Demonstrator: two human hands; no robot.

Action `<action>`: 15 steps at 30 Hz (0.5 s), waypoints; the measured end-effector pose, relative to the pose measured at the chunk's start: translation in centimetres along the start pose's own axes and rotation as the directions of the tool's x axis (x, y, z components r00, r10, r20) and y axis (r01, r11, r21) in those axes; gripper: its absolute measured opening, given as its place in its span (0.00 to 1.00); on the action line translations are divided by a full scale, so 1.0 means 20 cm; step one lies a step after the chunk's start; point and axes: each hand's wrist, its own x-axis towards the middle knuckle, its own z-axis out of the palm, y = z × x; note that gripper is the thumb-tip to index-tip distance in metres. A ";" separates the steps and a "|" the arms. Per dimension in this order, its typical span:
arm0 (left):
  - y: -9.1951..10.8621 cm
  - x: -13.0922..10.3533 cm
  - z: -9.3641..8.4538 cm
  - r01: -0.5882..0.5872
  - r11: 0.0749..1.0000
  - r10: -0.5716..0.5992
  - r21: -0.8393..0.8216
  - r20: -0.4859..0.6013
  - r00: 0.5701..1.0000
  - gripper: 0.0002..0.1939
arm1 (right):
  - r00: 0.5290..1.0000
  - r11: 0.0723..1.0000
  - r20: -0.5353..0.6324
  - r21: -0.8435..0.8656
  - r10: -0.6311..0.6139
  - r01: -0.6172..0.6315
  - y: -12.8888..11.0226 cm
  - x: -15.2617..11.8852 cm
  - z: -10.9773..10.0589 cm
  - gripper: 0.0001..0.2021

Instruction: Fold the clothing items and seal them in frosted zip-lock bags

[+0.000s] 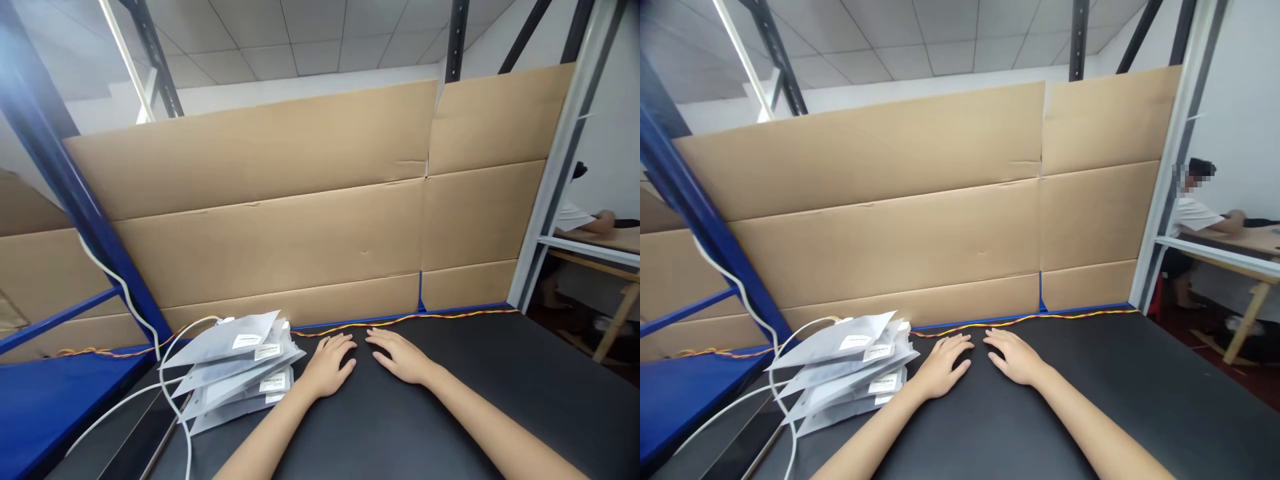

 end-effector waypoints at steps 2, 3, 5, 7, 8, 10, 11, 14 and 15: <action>0.00 0.00 0.00 0.002 1.000 -0.002 0.001 -0.006 1.000 0.17 | 1.000 1.000 -0.002 0.003 -0.002 0.002 0.00 0.00 0.00 0.22; 0.00 0.00 0.00 0.002 1.000 -0.002 0.002 -0.009 1.000 0.17 | 1.000 1.000 -0.003 0.004 -0.003 0.003 0.00 0.00 0.00 0.22; 0.00 0.00 0.00 0.000 1.000 0.000 0.003 -0.013 1.000 0.17 | 1.000 1.000 -0.007 0.004 -0.003 0.003 0.00 0.00 0.00 0.21; 0.00 0.00 0.00 -0.003 1.000 0.003 0.003 -0.017 1.000 0.16 | 1.000 1.000 -0.009 0.003 -0.004 0.004 0.00 0.00 0.00 0.21; 0.00 0.00 0.00 -0.003 1.000 0.003 0.003 -0.019 1.000 0.16 | 1.000 1.000 -0.010 0.003 -0.004 0.004 0.00 0.00 0.00 0.21; 0.00 0.00 0.01 -0.002 1.000 0.002 0.002 -0.023 1.000 0.16 | 1.000 1.000 -0.009 0.002 -0.003 0.003 -0.01 0.00 0.00 0.21; 0.00 0.00 0.01 -0.001 1.000 0.001 0.001 -0.025 1.000 0.16 | 1.000 1.000 -0.010 0.002 -0.003 0.003 -0.01 0.00 0.00 0.21; 0.00 0.00 0.01 0.000 1.000 0.000 -0.004 -0.029 1.000 0.16 | 1.000 1.000 -0.013 0.004 -0.003 0.003 -0.01 0.00 -0.01 0.21; 0.00 0.00 0.01 -0.001 1.000 0.001 -0.005 -0.031 1.000 0.16 | 1.000 1.000 -0.014 0.005 -0.002 0.003 -0.01 0.00 -0.01 0.21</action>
